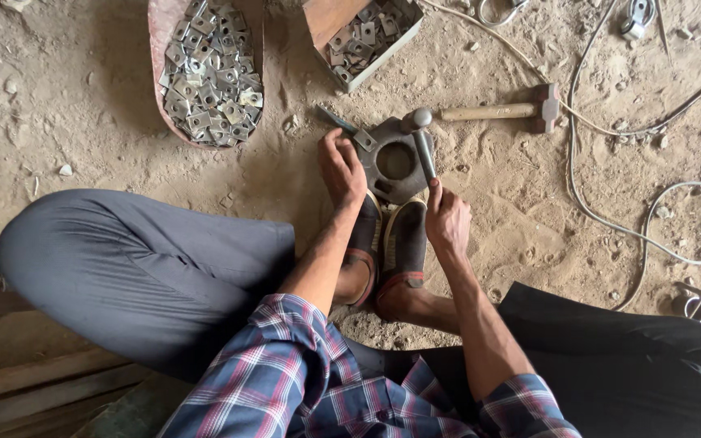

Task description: The person sits on the ground and repeatedly hammers small metal pieces on an anvil to shape them. The person picks up metal pieces from a container, places them on the anvil, and strikes them with a hammer.

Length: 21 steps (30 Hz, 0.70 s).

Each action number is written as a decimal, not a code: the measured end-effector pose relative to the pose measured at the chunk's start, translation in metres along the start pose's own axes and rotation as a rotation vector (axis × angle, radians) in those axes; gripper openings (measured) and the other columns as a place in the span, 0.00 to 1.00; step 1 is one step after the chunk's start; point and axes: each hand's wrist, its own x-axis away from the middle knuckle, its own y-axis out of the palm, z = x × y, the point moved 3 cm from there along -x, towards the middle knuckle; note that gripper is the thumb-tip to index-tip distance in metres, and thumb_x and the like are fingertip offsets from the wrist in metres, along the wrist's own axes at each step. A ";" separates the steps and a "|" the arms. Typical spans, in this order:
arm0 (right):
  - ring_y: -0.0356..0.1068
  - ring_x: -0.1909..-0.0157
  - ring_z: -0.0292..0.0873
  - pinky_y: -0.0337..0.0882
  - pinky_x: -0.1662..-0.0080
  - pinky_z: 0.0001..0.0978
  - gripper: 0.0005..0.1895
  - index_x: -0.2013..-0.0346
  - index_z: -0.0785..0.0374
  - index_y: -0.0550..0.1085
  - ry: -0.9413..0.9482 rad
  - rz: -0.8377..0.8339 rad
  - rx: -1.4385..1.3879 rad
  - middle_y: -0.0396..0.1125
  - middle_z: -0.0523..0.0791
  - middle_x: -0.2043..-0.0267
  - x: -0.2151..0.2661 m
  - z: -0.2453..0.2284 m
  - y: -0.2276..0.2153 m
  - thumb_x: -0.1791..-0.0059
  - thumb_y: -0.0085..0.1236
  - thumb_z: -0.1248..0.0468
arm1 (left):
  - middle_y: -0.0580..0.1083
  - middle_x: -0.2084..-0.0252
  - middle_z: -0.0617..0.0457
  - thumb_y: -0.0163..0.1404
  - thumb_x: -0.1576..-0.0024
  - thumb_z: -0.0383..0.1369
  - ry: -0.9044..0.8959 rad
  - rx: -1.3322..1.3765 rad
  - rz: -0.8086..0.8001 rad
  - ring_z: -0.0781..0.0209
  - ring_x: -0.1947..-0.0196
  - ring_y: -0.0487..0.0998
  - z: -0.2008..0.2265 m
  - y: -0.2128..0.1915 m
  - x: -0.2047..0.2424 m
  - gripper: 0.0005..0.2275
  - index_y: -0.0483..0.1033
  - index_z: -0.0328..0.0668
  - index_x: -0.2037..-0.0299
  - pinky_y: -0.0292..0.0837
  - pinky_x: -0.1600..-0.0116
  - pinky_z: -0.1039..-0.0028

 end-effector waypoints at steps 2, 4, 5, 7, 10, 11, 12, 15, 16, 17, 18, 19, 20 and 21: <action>0.49 0.90 0.35 0.49 0.86 0.37 0.32 0.78 0.63 0.73 -0.028 0.020 -0.014 0.57 0.42 0.90 0.006 -0.014 -0.011 0.40 0.38 0.46 | 0.74 0.51 0.43 0.42 0.33 0.28 0.054 0.007 0.070 0.45 0.50 0.75 -0.004 0.002 0.001 0.09 0.71 0.38 0.45 0.70 0.43 0.58; 0.49 0.90 0.35 0.51 0.85 0.36 0.31 0.76 0.64 0.74 -0.122 0.050 -0.028 0.57 0.43 0.90 0.011 -0.031 -0.020 0.38 0.38 0.49 | 0.74 0.51 0.42 0.40 0.33 0.27 0.073 0.027 0.094 0.44 0.50 0.75 -0.008 0.002 0.003 0.10 0.70 0.37 0.45 0.70 0.43 0.57; 0.49 0.90 0.35 0.51 0.84 0.36 0.30 0.75 0.65 0.74 -0.169 0.063 -0.035 0.56 0.43 0.89 0.012 -0.039 -0.023 0.38 0.38 0.50 | 0.73 0.52 0.42 0.40 0.33 0.26 0.065 0.044 0.082 0.45 0.51 0.75 -0.009 0.002 0.004 0.10 0.70 0.36 0.44 0.70 0.43 0.57; 0.50 0.91 0.34 0.52 0.86 0.36 0.28 0.71 0.65 0.75 -0.201 0.048 -0.051 0.57 0.42 0.90 0.012 -0.051 -0.025 0.38 0.38 0.51 | 0.73 0.53 0.43 0.39 0.34 0.25 0.049 0.063 0.066 0.45 0.51 0.75 -0.008 0.002 0.006 0.12 0.70 0.35 0.43 0.70 0.43 0.57; 0.51 0.93 0.36 0.52 0.89 0.38 0.25 0.65 0.64 0.77 -0.122 -0.050 0.006 0.59 0.43 0.90 0.016 -0.062 -0.015 0.39 0.39 0.50 | 0.72 0.52 0.43 0.38 0.35 0.24 0.020 0.078 0.058 0.44 0.50 0.74 -0.006 0.000 0.005 0.13 0.69 0.35 0.42 0.69 0.42 0.58; 0.51 0.93 0.37 0.52 0.90 0.39 0.25 0.63 0.64 0.77 -0.074 -0.095 0.039 0.60 0.43 0.90 0.018 -0.062 -0.012 0.40 0.40 0.50 | 0.72 0.50 0.42 0.38 0.36 0.24 0.003 0.089 0.056 0.45 0.49 0.75 -0.005 0.000 0.005 0.14 0.69 0.35 0.42 0.69 0.41 0.59; 0.53 0.92 0.38 0.54 0.88 0.39 0.26 0.66 0.64 0.78 -0.130 -0.066 0.109 0.60 0.45 0.89 0.019 -0.064 -0.011 0.40 0.40 0.48 | 0.72 0.49 0.42 0.38 0.36 0.23 -0.013 0.099 0.053 0.45 0.49 0.75 -0.005 0.000 0.005 0.14 0.69 0.35 0.42 0.69 0.41 0.59; 0.59 0.87 0.44 0.61 0.83 0.40 0.31 0.72 0.66 0.79 -0.165 -0.082 0.235 0.63 0.49 0.86 0.021 -0.066 -0.011 0.39 0.41 0.46 | 0.73 0.50 0.42 0.37 0.37 0.24 -0.007 0.072 0.029 0.44 0.48 0.74 -0.005 0.001 0.005 0.15 0.70 0.36 0.42 0.68 0.40 0.58; 0.62 0.85 0.47 0.63 0.81 0.43 0.32 0.72 0.66 0.79 -0.098 -0.150 0.222 0.65 0.51 0.84 0.019 -0.064 -0.014 0.39 0.41 0.45 | 0.73 0.50 0.42 0.39 0.37 0.24 -0.010 0.030 0.017 0.42 0.47 0.74 -0.005 0.002 0.005 0.15 0.71 0.37 0.42 0.68 0.40 0.57; 0.65 0.84 0.51 0.65 0.78 0.46 0.33 0.72 0.67 0.79 -0.032 -0.218 0.207 0.67 0.52 0.83 0.019 -0.063 -0.016 0.39 0.40 0.45 | 0.74 0.50 0.41 0.40 0.37 0.24 -0.014 -0.012 0.005 0.41 0.47 0.73 -0.005 0.002 0.008 0.14 0.72 0.37 0.43 0.67 0.40 0.56; 0.67 0.82 0.54 0.66 0.77 0.48 0.31 0.69 0.66 0.79 -0.050 -0.179 0.171 0.68 0.55 0.82 0.016 -0.068 -0.017 0.41 0.40 0.45 | 0.74 0.50 0.41 0.41 0.37 0.24 -0.003 -0.047 0.003 0.40 0.46 0.73 -0.004 0.004 0.003 0.13 0.73 0.38 0.44 0.66 0.40 0.55; 0.68 0.80 0.57 0.67 0.76 0.49 0.29 0.65 0.66 0.80 -0.069 -0.140 0.135 0.68 0.57 0.80 0.021 -0.071 -0.019 0.42 0.41 0.46 | 0.74 0.49 0.41 0.42 0.34 0.27 -0.031 -0.045 -0.019 0.40 0.46 0.73 -0.003 0.004 0.005 0.11 0.73 0.40 0.44 0.67 0.40 0.55; 0.70 0.78 0.60 0.68 0.76 0.51 0.28 0.62 0.65 0.81 -0.090 -0.096 0.092 0.69 0.60 0.79 0.023 -0.074 -0.020 0.43 0.42 0.46 | 0.74 0.48 0.42 0.43 0.32 0.30 -0.051 -0.043 -0.039 0.40 0.46 0.74 -0.001 0.001 0.004 0.10 0.74 0.42 0.44 0.68 0.40 0.55; 0.71 0.75 0.62 0.69 0.73 0.52 0.29 0.66 0.66 0.81 -0.097 -0.078 0.082 0.70 0.60 0.77 0.021 -0.076 -0.019 0.43 0.42 0.45 | 0.73 0.48 0.41 0.47 0.38 0.30 0.063 -0.040 -0.047 0.38 0.46 0.73 0.003 -0.002 0.002 0.14 0.72 0.40 0.43 0.67 0.40 0.53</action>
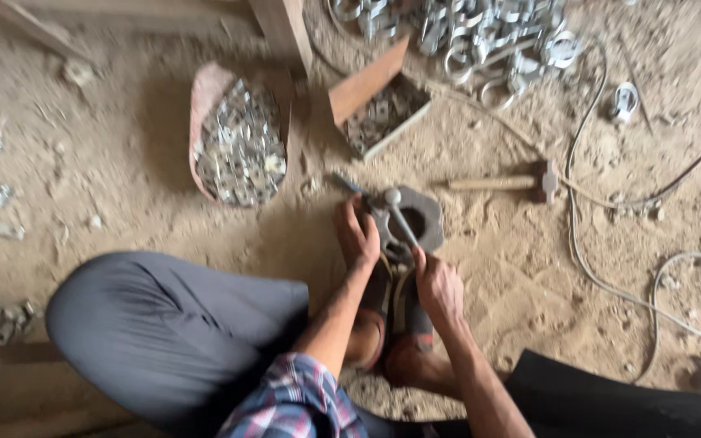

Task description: The person sits on the ground and repeatedly hammers small metal pieces on an anvil to shape them. The person picks up metal pieces from a container, places them on the anvil, and strikes them with a hammer.

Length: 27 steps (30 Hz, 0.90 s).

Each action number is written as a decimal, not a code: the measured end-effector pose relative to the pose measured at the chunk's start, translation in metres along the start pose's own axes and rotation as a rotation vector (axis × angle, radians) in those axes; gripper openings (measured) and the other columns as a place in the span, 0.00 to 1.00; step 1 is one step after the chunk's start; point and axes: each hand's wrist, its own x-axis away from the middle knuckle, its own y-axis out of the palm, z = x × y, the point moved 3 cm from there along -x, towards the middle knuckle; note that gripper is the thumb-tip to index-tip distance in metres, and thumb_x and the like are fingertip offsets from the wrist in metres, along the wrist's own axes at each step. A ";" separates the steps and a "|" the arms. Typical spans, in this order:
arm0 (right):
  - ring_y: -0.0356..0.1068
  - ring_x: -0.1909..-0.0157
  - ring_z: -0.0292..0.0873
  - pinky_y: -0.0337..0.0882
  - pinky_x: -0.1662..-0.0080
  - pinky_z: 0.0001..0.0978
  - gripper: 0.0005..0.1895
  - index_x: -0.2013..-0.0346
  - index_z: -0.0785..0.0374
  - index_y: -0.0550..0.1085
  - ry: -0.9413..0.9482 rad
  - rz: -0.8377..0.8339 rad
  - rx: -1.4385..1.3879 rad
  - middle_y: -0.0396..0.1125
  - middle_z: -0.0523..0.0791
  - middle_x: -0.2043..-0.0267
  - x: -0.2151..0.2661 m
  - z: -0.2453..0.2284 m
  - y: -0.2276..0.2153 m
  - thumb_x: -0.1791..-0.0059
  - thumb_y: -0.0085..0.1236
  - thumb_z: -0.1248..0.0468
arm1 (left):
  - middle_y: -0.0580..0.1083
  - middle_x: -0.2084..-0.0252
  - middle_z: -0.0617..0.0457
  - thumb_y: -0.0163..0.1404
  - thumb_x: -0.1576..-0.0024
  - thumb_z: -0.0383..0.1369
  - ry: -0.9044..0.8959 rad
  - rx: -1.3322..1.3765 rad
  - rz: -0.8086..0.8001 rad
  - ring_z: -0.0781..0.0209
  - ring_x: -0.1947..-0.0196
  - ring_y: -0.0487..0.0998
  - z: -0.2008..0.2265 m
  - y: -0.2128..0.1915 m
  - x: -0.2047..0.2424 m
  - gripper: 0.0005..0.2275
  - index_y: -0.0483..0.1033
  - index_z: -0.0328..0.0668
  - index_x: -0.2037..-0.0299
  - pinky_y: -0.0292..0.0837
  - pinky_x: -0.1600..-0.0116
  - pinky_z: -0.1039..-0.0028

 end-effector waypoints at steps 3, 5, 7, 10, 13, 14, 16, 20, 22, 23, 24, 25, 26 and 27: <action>0.71 0.77 0.59 0.68 0.72 0.50 0.34 0.71 0.68 0.80 0.078 -0.040 -0.049 0.70 0.59 0.79 -0.003 0.015 0.006 0.43 0.42 0.42 | 0.72 0.48 0.40 0.56 0.48 0.33 0.162 -0.003 -0.049 0.37 0.46 0.72 0.005 -0.005 0.002 0.22 0.70 0.39 0.42 0.67 0.41 0.51; 0.68 0.81 0.55 0.66 0.76 0.48 0.36 0.72 0.68 0.79 0.148 -0.073 -0.047 0.68 0.57 0.81 -0.007 0.028 0.012 0.42 0.40 0.40 | 0.71 0.48 0.41 0.59 0.50 0.34 0.185 0.033 -0.093 0.38 0.46 0.73 0.007 0.000 0.000 0.24 0.68 0.40 0.42 0.69 0.42 0.52; 0.62 0.84 0.52 0.62 0.80 0.47 0.36 0.71 0.64 0.79 0.211 -0.092 0.003 0.66 0.54 0.84 -0.009 0.040 0.019 0.42 0.36 0.39 | 0.71 0.48 0.42 0.61 0.51 0.34 0.171 0.102 -0.146 0.40 0.47 0.74 0.006 0.004 -0.001 0.26 0.67 0.40 0.42 0.71 0.44 0.54; 0.59 0.90 0.43 0.58 0.83 0.41 0.37 0.74 0.65 0.77 0.243 -0.006 -0.007 0.64 0.50 0.88 -0.012 0.053 0.022 0.42 0.35 0.39 | 0.72 0.48 0.44 0.62 0.51 0.33 0.154 0.029 -0.198 0.43 0.46 0.74 0.007 0.007 -0.004 0.23 0.71 0.43 0.45 0.72 0.44 0.56; 0.60 0.89 0.45 0.59 0.84 0.44 0.37 0.74 0.66 0.77 0.235 -0.028 0.016 0.65 0.49 0.87 -0.015 0.060 0.023 0.41 0.35 0.40 | 0.73 0.49 0.46 0.64 0.51 0.33 0.145 -0.097 -0.207 0.46 0.48 0.75 0.016 0.006 -0.003 0.21 0.73 0.44 0.47 0.72 0.45 0.57; 0.61 0.89 0.46 0.59 0.83 0.44 0.37 0.74 0.66 0.77 0.194 -0.002 0.018 0.65 0.50 0.87 -0.014 0.059 0.022 0.41 0.36 0.40 | 0.73 0.50 0.47 0.65 0.52 0.34 0.146 -0.115 -0.213 0.46 0.48 0.74 0.020 0.005 -0.004 0.22 0.72 0.43 0.48 0.72 0.45 0.57; 0.63 0.89 0.49 0.61 0.83 0.45 0.35 0.74 0.66 0.78 0.110 0.050 0.016 0.65 0.52 0.86 -0.012 0.055 0.020 0.42 0.37 0.41 | 0.73 0.50 0.47 0.66 0.53 0.35 0.152 -0.155 -0.221 0.46 0.48 0.74 0.026 0.003 -0.007 0.22 0.72 0.42 0.50 0.71 0.45 0.57; 0.66 0.86 0.52 0.63 0.81 0.46 0.36 0.73 0.68 0.78 0.177 0.032 -0.029 0.67 0.56 0.85 -0.012 0.053 0.020 0.42 0.39 0.41 | 0.73 0.52 0.48 0.67 0.52 0.35 0.173 -0.234 -0.271 0.46 0.49 0.73 0.034 0.004 -0.012 0.21 0.72 0.42 0.51 0.70 0.43 0.56; 0.66 0.85 0.53 0.63 0.80 0.46 0.37 0.73 0.68 0.79 0.172 0.043 -0.040 0.67 0.57 0.85 -0.012 0.052 0.019 0.41 0.38 0.41 | 0.72 0.52 0.47 0.67 0.53 0.34 0.200 -0.247 -0.262 0.45 0.49 0.73 0.033 0.006 -0.011 0.23 0.71 0.41 0.50 0.69 0.43 0.55; 0.67 0.85 0.53 0.64 0.80 0.47 0.37 0.72 0.69 0.79 0.193 0.002 -0.046 0.67 0.56 0.85 -0.010 0.054 0.020 0.41 0.37 0.41 | 0.71 0.52 0.46 0.68 0.54 0.35 0.207 -0.250 -0.252 0.45 0.49 0.73 0.032 0.008 -0.010 0.24 0.70 0.40 0.49 0.69 0.44 0.55; 0.67 0.86 0.53 0.64 0.81 0.48 0.37 0.72 0.69 0.78 0.215 -0.039 -0.053 0.68 0.56 0.85 -0.009 0.054 0.021 0.41 0.37 0.42 | 0.71 0.51 0.45 0.68 0.54 0.35 0.213 -0.252 -0.241 0.44 0.50 0.72 0.033 0.013 -0.012 0.25 0.70 0.39 0.49 0.69 0.45 0.54; 0.68 0.86 0.53 0.64 0.81 0.48 0.36 0.71 0.70 0.78 0.234 -0.071 -0.060 0.68 0.55 0.85 -0.013 0.054 0.020 0.40 0.36 0.42 | 0.71 0.51 0.44 0.68 0.54 0.35 0.226 -0.250 -0.227 0.44 0.50 0.72 0.034 0.019 -0.016 0.27 0.69 0.38 0.48 0.69 0.46 0.54; 0.67 0.87 0.53 0.64 0.81 0.48 0.36 0.71 0.69 0.78 0.227 -0.063 -0.055 0.68 0.55 0.85 -0.013 0.051 0.018 0.41 0.36 0.42 | 0.71 0.51 0.46 0.68 0.54 0.34 0.224 -0.270 -0.240 0.45 0.50 0.72 0.036 0.023 -0.016 0.26 0.69 0.39 0.48 0.69 0.45 0.55; 0.67 0.87 0.52 0.64 0.82 0.48 0.35 0.70 0.68 0.78 0.222 -0.055 -0.047 0.68 0.56 0.85 -0.012 0.049 0.017 0.41 0.36 0.42 | 0.71 0.52 0.47 0.68 0.55 0.33 0.220 -0.289 -0.254 0.46 0.50 0.72 0.038 0.025 -0.015 0.25 0.70 0.41 0.49 0.70 0.44 0.56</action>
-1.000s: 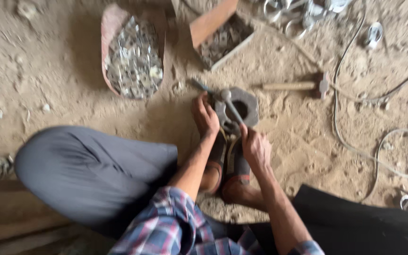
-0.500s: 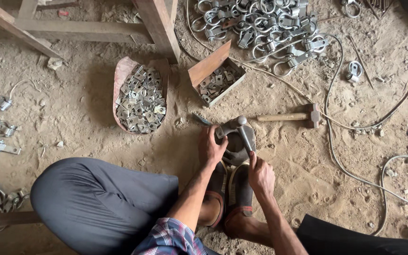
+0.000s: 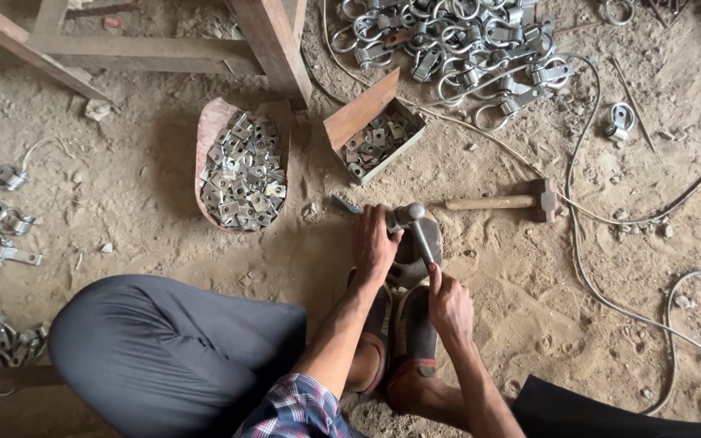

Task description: The person sits on the ground and repeatedly hammers small metal pieces on an anvil to shape them. The person picks up metal pieces from a container, places them on the anvil, and strikes them with a hammer.

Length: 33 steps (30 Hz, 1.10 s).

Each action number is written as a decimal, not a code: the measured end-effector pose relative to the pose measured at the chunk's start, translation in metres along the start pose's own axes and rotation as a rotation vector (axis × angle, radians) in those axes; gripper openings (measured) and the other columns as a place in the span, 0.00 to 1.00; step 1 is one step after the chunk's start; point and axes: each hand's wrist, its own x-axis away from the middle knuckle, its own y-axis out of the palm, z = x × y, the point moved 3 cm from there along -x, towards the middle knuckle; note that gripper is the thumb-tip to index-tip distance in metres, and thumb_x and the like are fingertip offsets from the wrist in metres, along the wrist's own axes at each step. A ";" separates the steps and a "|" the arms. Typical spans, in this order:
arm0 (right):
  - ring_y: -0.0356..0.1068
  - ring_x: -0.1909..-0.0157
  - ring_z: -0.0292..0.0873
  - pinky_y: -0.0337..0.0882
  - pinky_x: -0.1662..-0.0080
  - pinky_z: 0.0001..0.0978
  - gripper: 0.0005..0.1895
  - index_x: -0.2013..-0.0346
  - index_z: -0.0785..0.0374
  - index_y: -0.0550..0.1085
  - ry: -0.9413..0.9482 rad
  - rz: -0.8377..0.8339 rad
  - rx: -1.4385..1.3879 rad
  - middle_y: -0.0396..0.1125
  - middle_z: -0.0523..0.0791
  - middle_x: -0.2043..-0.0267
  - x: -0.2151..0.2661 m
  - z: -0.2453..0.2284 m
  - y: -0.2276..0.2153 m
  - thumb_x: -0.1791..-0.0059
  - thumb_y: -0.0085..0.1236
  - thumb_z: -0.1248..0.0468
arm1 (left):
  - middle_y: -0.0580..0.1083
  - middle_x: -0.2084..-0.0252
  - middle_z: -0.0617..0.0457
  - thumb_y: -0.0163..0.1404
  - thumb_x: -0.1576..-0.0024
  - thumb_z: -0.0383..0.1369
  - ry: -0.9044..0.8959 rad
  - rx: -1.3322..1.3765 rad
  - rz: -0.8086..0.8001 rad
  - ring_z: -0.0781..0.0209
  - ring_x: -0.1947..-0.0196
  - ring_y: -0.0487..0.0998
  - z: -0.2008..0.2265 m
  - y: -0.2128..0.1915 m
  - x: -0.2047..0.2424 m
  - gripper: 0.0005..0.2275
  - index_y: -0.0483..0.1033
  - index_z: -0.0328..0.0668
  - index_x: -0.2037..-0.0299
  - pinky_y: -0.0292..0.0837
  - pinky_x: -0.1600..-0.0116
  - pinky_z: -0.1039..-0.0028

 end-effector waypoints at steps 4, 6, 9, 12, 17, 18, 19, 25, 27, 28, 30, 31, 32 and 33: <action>0.67 0.86 0.55 0.64 0.80 0.50 0.34 0.71 0.68 0.79 0.002 -0.013 -0.004 0.68 0.57 0.84 0.003 -0.004 -0.005 0.41 0.37 0.44 | 0.71 0.52 0.47 0.70 0.58 0.32 -0.011 0.036 -0.012 0.44 0.50 0.71 0.003 -0.004 0.000 0.26 0.70 0.43 0.51 0.69 0.45 0.53; 0.68 0.83 0.59 0.65 0.78 0.51 0.33 0.70 0.68 0.78 -0.092 0.045 -0.048 0.68 0.59 0.82 0.004 -0.006 -0.006 0.40 0.38 0.45 | 0.70 0.52 0.46 0.70 0.59 0.32 -0.006 0.120 -0.039 0.43 0.50 0.71 -0.004 -0.003 -0.003 0.27 0.70 0.44 0.51 0.68 0.45 0.53; 0.69 0.77 0.64 0.66 0.75 0.55 0.32 0.71 0.69 0.78 -0.154 0.090 -0.050 0.68 0.61 0.78 0.007 -0.002 -0.005 0.40 0.40 0.47 | 0.71 0.51 0.46 0.69 0.54 0.32 -0.019 0.222 -0.043 0.43 0.48 0.72 -0.017 0.004 0.001 0.25 0.71 0.45 0.49 0.69 0.44 0.55; 0.69 0.76 0.66 0.66 0.73 0.57 0.32 0.70 0.70 0.78 -0.175 0.101 -0.044 0.68 0.61 0.77 0.005 0.001 -0.002 0.40 0.40 0.47 | 0.71 0.50 0.46 0.69 0.52 0.33 -0.013 0.228 -0.036 0.43 0.47 0.73 -0.022 0.011 0.002 0.24 0.72 0.46 0.47 0.69 0.43 0.55; 0.66 0.84 0.53 0.63 0.78 0.50 0.34 0.71 0.70 0.77 -0.046 0.052 -0.003 0.66 0.56 0.83 -0.005 0.006 0.001 0.40 0.40 0.44 | 0.72 0.49 0.46 0.68 0.55 0.33 0.039 0.326 -0.003 0.43 0.46 0.73 -0.020 0.007 -0.004 0.27 0.70 0.46 0.46 0.68 0.42 0.54; 0.63 0.86 0.48 0.61 0.80 0.48 0.34 0.71 0.69 0.77 -0.005 0.034 0.009 0.65 0.53 0.85 -0.007 0.008 0.001 0.40 0.39 0.44 | 0.71 0.50 0.44 0.68 0.57 0.33 0.029 0.343 -0.021 0.42 0.47 0.72 -0.020 0.004 -0.004 0.29 0.70 0.44 0.46 0.67 0.43 0.53; 0.60 0.88 0.43 0.59 0.83 0.45 0.33 0.71 0.68 0.77 0.035 0.017 0.023 0.64 0.50 0.86 -0.007 0.010 0.000 0.40 0.39 0.44 | 0.71 0.50 0.43 0.68 0.60 0.33 0.019 0.360 -0.040 0.40 0.48 0.72 -0.020 0.002 -0.005 0.30 0.69 0.43 0.46 0.66 0.44 0.52; 0.47 0.90 0.34 0.47 0.86 0.34 0.28 0.72 0.65 0.76 -0.219 0.152 -0.047 0.56 0.41 0.88 0.000 -0.003 -0.016 0.38 0.38 0.51 | 0.72 0.46 0.44 0.43 0.50 0.19 -0.197 0.380 0.242 0.43 0.46 0.70 -0.026 -0.014 0.005 0.25 0.67 0.39 0.39 0.63 0.38 0.53; 0.46 0.90 0.34 0.47 0.87 0.34 0.27 0.71 0.64 0.75 -0.263 0.163 -0.044 0.56 0.41 0.88 0.001 -0.010 -0.018 0.38 0.38 0.52 | 0.71 0.46 0.44 0.42 0.49 0.18 -0.212 0.395 0.299 0.44 0.45 0.70 -0.027 -0.016 0.007 0.25 0.66 0.40 0.38 0.63 0.38 0.54; 0.46 0.90 0.34 0.47 0.87 0.34 0.26 0.70 0.64 0.75 -0.283 0.168 -0.042 0.56 0.41 0.88 0.003 -0.011 -0.018 0.37 0.37 0.53 | 0.71 0.46 0.45 0.41 0.48 0.17 -0.219 0.403 0.325 0.45 0.45 0.70 -0.027 -0.017 0.009 0.25 0.66 0.40 0.38 0.63 0.38 0.54; 0.48 0.92 0.33 0.48 0.90 0.34 0.25 0.68 0.65 0.75 -0.247 0.126 0.049 0.58 0.41 0.89 0.008 -0.012 -0.010 0.38 0.38 0.52 | 0.70 0.45 0.44 0.41 0.49 0.17 -0.222 0.407 0.303 0.43 0.44 0.69 -0.027 -0.016 0.008 0.25 0.65 0.40 0.38 0.62 0.37 0.53; 0.49 0.94 0.32 0.49 0.92 0.33 0.24 0.67 0.65 0.75 -0.229 0.106 0.092 0.59 0.41 0.89 0.010 -0.010 -0.006 0.39 0.39 0.52 | 0.70 0.45 0.44 0.41 0.49 0.17 -0.221 0.408 0.292 0.43 0.44 0.69 -0.026 -0.016 0.008 0.25 0.65 0.40 0.38 0.62 0.37 0.53; 0.49 0.93 0.33 0.49 0.91 0.34 0.26 0.69 0.65 0.75 -0.231 0.071 0.116 0.60 0.42 0.88 0.009 -0.009 -0.001 0.38 0.39 0.51 | 0.71 0.45 0.44 0.41 0.49 0.17 -0.231 0.409 0.298 0.42 0.44 0.69 -0.026 -0.016 0.007 0.26 0.65 0.40 0.38 0.61 0.37 0.52; 0.49 0.92 0.34 0.49 0.90 0.35 0.27 0.70 0.65 0.75 -0.234 0.035 0.139 0.60 0.43 0.87 0.010 -0.007 0.006 0.38 0.39 0.50 | 0.71 0.45 0.45 0.41 0.49 0.17 -0.241 0.409 0.303 0.42 0.44 0.69 -0.025 -0.016 0.007 0.26 0.66 0.41 0.38 0.61 0.36 0.52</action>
